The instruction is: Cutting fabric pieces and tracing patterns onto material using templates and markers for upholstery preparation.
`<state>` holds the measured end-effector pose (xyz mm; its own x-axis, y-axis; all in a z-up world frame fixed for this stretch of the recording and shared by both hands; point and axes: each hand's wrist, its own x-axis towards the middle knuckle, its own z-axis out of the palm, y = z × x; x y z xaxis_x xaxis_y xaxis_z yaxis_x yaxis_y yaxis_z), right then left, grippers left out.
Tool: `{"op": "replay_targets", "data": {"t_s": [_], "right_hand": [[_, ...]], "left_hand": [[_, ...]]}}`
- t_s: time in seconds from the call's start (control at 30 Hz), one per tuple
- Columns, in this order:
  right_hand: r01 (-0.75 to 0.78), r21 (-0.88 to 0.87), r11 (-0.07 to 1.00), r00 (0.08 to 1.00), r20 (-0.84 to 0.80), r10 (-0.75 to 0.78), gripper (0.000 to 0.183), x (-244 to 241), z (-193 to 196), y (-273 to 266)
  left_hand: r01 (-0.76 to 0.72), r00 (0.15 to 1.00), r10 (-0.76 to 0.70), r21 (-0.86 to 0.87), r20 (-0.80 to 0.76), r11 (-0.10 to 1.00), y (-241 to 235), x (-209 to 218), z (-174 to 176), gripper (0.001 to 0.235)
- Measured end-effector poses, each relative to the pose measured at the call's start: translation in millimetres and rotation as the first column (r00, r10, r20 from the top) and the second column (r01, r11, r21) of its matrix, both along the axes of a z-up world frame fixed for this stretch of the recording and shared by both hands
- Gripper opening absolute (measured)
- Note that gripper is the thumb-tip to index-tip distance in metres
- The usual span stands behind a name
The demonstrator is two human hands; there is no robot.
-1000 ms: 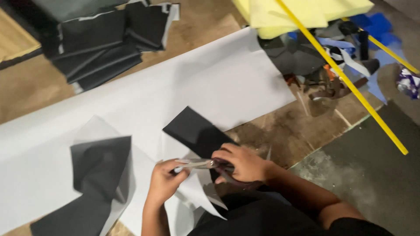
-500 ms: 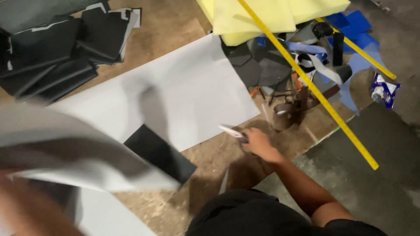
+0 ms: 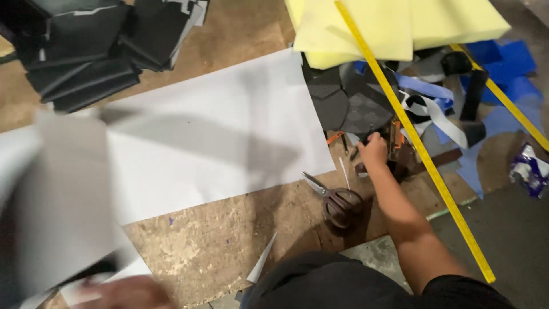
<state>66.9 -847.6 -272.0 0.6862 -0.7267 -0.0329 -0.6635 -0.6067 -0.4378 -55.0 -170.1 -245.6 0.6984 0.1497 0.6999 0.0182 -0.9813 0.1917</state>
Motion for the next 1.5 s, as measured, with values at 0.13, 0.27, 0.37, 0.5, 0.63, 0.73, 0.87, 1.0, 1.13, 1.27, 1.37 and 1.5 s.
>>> {"op": "replay_targets", "data": {"t_s": [0.13,0.27,0.37,0.5,0.63,0.73,0.87,1.0,1.13,1.27,1.37,1.5], "right_hand": [[0.150,0.328,0.933,0.987,-0.100,-0.124,0.034,4.7,23.4,4.6],[0.073,0.341,0.937,0.965,0.212,-0.153,0.053,-4.2,-22.8,-29.2],[0.017,0.206,0.978,0.900,0.423,-0.104,0.028,-19.1,-48.5,-84.5],[0.070,-0.308,0.949,0.986,0.163,-0.020,0.047,-65.3,-18.1,-131.2],[-0.073,-0.349,0.934,0.887,-0.450,-0.099,0.094,-104.1,-4.4,-143.8],[0.008,-0.106,0.994,0.954,-0.297,-0.039,0.089,-120.6,-25.9,-156.3],[-0.147,-0.300,0.943,0.957,-0.285,0.058,0.083,-120.2,-35.3,-152.0],[0.112,-0.372,0.921,0.970,-0.159,-0.183,0.070,-131.3,-16.5,-124.7],[0.095,-0.467,0.879,0.932,-0.268,-0.243,0.070,-150.8,-38.7,-160.7],[0.058,-0.210,0.976,0.905,-0.401,-0.140,0.063,-145.4,-16.7,-161.1],[0.045,-0.237,0.971,0.883,-0.444,-0.149,0.059,-153.3,-10.6,-152.8],[0.057,-0.470,0.881,0.996,-0.030,-0.081,0.051,-192.7,-11.7,-133.7]], "left_hand": [[-0.070,0.988,0.067,0.017,0.136,0.997,-102.4,24.1,-9.0,0.054],[0.403,0.887,-0.442,-0.240,-0.137,0.883,-133.2,-19.5,-23.2,0.006],[0.533,0.779,-0.528,-0.086,-0.338,0.842,-131.3,-15.6,-40.0,0.030],[0.525,0.787,-0.420,0.132,-0.453,0.841,-123.4,57.3,-6.6,0.072],[0.429,0.855,-0.276,0.299,-0.440,0.853,-98.5,156.3,-38.5,0.082],[0.483,0.701,-0.285,0.141,-0.654,0.864,-86.3,217.0,-47.3,0.081],[0.552,0.517,-0.188,0.158,-0.835,0.819,-98.5,260.8,-28.7,0.085],[0.520,0.328,-0.017,0.165,-0.945,0.838,-113.7,271.7,-34.2,0.085],[0.542,0.506,0.022,0.338,-0.862,0.770,-112.3,292.2,-52.7,0.075],[0.255,0.690,-0.116,0.090,-0.714,0.963,-122.2,334.2,-64.7,0.026],[0.079,0.561,-0.261,-0.263,-0.786,0.962,-145.5,344.2,-54.8,0.036],[0.432,0.440,-0.409,-0.211,-0.799,0.877,-181.1,344.8,-90.5,0.065]]}}
